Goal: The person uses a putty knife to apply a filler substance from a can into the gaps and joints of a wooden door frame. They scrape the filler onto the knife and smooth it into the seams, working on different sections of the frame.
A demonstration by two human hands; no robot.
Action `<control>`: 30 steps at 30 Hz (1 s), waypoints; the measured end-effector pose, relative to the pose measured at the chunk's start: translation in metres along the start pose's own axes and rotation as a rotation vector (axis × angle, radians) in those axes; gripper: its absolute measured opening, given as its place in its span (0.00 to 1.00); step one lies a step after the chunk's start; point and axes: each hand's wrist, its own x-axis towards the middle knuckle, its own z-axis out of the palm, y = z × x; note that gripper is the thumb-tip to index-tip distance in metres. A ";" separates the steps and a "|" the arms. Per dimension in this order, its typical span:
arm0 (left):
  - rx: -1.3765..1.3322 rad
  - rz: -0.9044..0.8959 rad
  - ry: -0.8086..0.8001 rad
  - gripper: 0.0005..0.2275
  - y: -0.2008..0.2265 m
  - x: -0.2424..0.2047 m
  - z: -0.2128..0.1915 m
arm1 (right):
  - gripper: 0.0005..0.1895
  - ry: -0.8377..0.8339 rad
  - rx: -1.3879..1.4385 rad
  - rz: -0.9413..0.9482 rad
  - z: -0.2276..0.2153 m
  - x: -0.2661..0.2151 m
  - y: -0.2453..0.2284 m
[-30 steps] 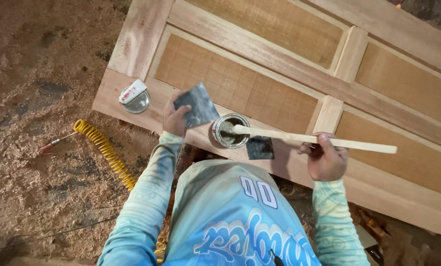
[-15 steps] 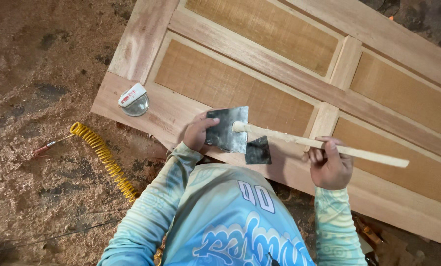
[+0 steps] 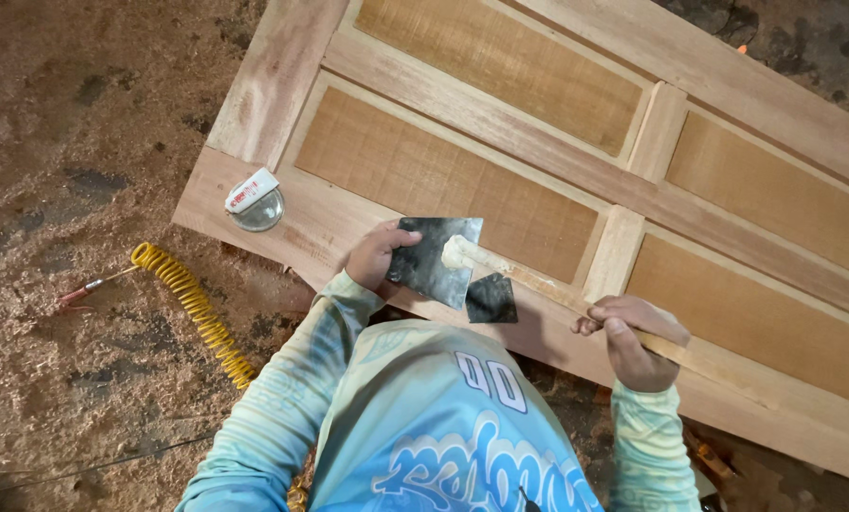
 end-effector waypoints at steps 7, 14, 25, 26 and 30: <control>-0.044 -0.020 -0.003 0.12 -0.004 0.003 -0.007 | 0.10 -0.053 -0.329 -0.127 0.001 0.013 -0.037; -0.228 -0.125 -0.001 0.12 0.008 -0.005 0.009 | 0.12 -0.125 -0.239 -0.078 0.002 0.011 -0.040; -0.591 -0.157 0.144 0.16 0.008 -0.007 0.015 | 0.12 -0.295 -0.429 -0.055 -0.002 0.006 -0.061; -0.650 -0.118 0.192 0.17 0.007 -0.005 0.007 | 0.11 -0.290 -0.431 -0.071 -0.002 0.007 -0.062; -0.667 0.113 0.210 0.14 0.017 -0.007 -0.048 | 0.11 -0.270 -0.539 -0.023 0.013 0.011 -0.046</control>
